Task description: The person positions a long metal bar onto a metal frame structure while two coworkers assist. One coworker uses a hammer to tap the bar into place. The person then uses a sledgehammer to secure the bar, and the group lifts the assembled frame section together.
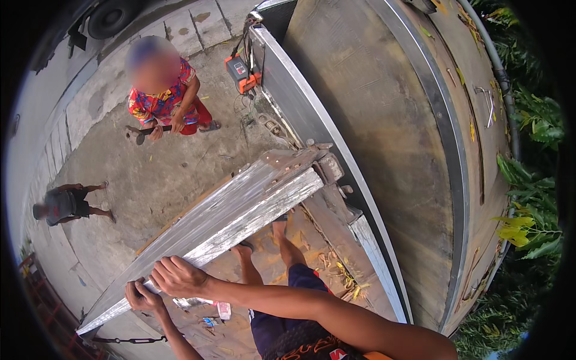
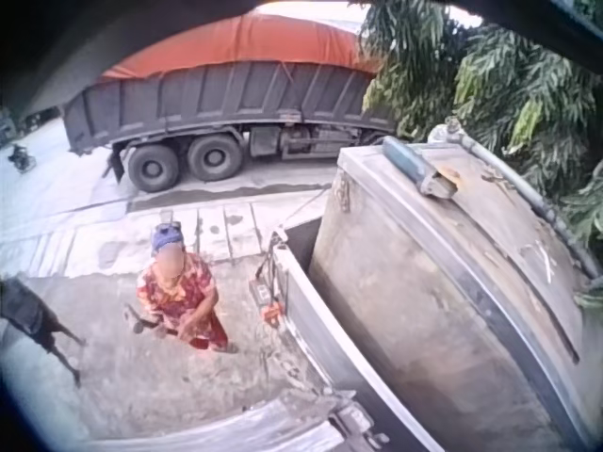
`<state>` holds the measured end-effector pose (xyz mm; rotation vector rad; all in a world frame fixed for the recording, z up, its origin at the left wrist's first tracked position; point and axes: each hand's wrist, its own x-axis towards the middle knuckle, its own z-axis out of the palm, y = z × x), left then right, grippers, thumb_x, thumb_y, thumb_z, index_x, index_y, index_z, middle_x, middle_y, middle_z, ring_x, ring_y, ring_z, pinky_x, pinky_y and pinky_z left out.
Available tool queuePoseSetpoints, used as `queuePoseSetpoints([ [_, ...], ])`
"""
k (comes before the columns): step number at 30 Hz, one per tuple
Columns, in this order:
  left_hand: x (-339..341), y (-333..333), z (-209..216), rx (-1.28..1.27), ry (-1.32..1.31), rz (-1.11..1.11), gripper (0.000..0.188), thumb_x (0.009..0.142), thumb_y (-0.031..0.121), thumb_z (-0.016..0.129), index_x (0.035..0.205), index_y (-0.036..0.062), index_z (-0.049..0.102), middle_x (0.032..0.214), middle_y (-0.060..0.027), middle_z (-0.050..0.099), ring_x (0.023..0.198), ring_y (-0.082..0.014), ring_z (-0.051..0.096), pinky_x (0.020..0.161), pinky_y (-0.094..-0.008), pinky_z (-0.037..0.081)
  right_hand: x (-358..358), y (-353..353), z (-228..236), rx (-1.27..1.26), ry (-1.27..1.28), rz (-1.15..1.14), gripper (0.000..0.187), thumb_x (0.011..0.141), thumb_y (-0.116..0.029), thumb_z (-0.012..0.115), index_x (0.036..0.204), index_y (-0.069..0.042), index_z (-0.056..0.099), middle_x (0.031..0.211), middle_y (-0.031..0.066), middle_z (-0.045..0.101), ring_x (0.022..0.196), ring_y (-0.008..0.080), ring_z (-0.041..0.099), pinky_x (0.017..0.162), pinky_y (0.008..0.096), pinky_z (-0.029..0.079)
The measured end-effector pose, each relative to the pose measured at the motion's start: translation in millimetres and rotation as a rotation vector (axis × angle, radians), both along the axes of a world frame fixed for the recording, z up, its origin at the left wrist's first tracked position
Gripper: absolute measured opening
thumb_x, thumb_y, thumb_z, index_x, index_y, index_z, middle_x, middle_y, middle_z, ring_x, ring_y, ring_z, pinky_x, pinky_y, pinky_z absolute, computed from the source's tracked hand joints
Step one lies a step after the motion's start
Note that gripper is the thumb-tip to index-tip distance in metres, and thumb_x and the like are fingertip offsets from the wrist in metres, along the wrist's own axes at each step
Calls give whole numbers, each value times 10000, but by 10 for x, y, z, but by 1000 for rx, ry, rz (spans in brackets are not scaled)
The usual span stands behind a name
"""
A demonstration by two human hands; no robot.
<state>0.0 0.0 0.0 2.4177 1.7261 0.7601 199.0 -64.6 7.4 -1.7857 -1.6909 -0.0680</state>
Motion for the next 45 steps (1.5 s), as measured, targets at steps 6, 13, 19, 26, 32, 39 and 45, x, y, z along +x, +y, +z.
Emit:
queuePoseSetpoints([
  [6,66,-28,-96,-81,-151,78,338,996,204,542,797,-42,659,696,-129,608,651,-249,502,661,-404,401,135,-35,24,-59,-21,60,168,839,-229,625,802,-68,653,788,36,577,810,184,540,800,330,412],
  [13,163,-116,194,-97,10,76,362,1012,271,573,815,-18,664,700,-111,579,733,-260,485,768,-394,388,1267,-583,267,-139,373,-117,364,952,-336,690,959,27,708,966,150,673,1012,309,616,1020,498,443],
  [19,324,35,176,86,152,-113,478,996,380,490,766,2,671,708,-133,608,697,-323,564,698,-417,377,1950,-410,130,182,34,-181,321,859,-252,701,616,-116,543,631,20,507,608,184,512,651,343,400],
  [26,182,132,93,36,125,-13,430,984,330,508,763,1,675,701,-142,607,674,-319,531,709,-434,391,1846,-330,-36,273,112,-220,271,783,-207,728,600,-128,544,619,8,507,615,178,517,636,332,405],
  [32,225,9,143,32,128,-8,409,977,318,519,779,5,693,694,-115,578,683,-297,537,739,-408,379,1814,-399,87,267,167,-263,238,771,-210,742,631,-140,564,647,-1,517,620,172,525,650,335,407],
  [39,257,175,123,50,139,-34,427,963,330,502,749,4,675,702,-152,614,677,-341,555,690,-460,390,1858,-322,32,216,118,-239,196,737,-209,728,617,-152,584,633,-29,540,571,141,516,617,303,392],
  [45,149,167,112,9,101,8,423,969,320,511,758,0,691,693,-148,618,675,-325,538,701,-452,394,1810,-304,23,223,176,-242,207,744,-212,742,632,-151,578,653,-15,506,616,162,518,660,322,398],
])
